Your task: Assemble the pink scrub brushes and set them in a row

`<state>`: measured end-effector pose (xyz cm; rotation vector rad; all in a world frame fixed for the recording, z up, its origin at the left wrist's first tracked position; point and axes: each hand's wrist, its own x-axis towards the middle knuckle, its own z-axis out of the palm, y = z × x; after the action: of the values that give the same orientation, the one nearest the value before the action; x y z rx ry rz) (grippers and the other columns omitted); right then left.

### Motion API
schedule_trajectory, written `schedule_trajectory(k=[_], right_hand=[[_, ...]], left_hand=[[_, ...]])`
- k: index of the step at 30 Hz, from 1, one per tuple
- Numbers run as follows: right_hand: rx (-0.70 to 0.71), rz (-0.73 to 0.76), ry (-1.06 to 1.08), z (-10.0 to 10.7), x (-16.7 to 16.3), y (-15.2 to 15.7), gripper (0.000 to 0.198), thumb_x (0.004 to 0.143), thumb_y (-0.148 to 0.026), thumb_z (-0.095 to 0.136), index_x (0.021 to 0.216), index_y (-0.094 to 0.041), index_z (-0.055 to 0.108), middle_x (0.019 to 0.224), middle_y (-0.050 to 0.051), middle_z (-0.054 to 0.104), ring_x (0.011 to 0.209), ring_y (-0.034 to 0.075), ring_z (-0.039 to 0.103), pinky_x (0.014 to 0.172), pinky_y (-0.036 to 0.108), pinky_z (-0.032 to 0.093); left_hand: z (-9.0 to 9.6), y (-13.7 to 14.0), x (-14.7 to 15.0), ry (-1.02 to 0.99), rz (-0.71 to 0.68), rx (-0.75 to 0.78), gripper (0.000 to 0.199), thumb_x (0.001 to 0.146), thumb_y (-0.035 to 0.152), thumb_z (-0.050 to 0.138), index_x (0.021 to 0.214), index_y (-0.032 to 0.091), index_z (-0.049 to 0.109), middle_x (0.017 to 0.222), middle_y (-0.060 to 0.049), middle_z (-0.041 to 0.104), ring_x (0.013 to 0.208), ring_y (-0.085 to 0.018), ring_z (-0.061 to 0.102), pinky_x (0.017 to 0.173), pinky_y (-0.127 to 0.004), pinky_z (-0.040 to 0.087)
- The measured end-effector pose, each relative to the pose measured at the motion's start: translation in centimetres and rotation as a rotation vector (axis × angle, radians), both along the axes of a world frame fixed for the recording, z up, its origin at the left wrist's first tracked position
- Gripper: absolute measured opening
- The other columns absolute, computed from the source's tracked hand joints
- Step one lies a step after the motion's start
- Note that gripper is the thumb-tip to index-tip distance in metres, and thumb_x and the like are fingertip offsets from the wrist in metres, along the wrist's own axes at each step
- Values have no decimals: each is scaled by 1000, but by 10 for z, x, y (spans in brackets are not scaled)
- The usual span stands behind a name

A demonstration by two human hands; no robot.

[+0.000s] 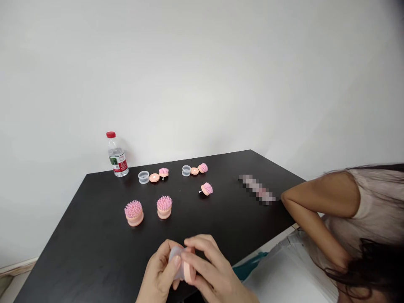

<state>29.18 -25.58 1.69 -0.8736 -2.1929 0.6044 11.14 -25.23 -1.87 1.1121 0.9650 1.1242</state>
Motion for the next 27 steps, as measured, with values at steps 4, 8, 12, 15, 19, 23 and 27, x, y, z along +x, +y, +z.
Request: schedule_trajectory(k=[4,8,12,15,19,23,27], right_hand=[[-317,-155,-59,-1,4,-2,92,73,-18,85,149,-36,38,152,8,42,129,29,56,95,30,57],[-310,-170,-27,2,0,-1,47,80,-21,80,122,-29,61,119,5,60,103,23,66,92,30,58],[-155,-111,-7,11,0,-4,30,89,-20,70,116,-29,61,109,5,63,96,23,66,88,33,59],[11,-64,-9,8,9,-4,31,93,-12,61,117,-31,60,107,7,66,99,26,64,84,37,59],[72,-193,44,-11,25,19,35,89,-10,61,118,-29,59,121,9,63,110,29,65,91,41,58],[57,-422,37,-26,39,71,39,78,-12,73,113,-24,60,122,9,67,117,30,64,99,45,55],[143,-451,-80,-25,45,124,37,74,-14,80,106,-21,62,127,12,68,132,32,55,114,58,38]], left_hand=[[7,-3,2,33,46,7,46,81,62,68,90,18,61,65,5,54,53,-8,39,49,-20,31],[11,-4,4,134,82,32,45,85,63,61,80,19,60,62,4,54,51,-9,40,48,-21,32],[11,-1,3,236,66,-23,50,90,65,52,69,20,52,59,5,47,51,-10,42,45,-21,31],[17,2,-2,197,86,-86,51,93,65,44,67,21,45,61,6,39,53,-11,38,45,-21,30],[34,7,-7,426,32,77,32,92,51,56,81,21,57,73,3,47,61,-13,46,55,-24,41],[39,23,1,863,-25,370,29,84,22,68,112,25,61,103,-4,59,81,-20,62,74,-33,54],[30,54,20,1226,36,669,55,77,-3,58,128,19,52,118,-10,60,107,-27,62,90,-40,55]])
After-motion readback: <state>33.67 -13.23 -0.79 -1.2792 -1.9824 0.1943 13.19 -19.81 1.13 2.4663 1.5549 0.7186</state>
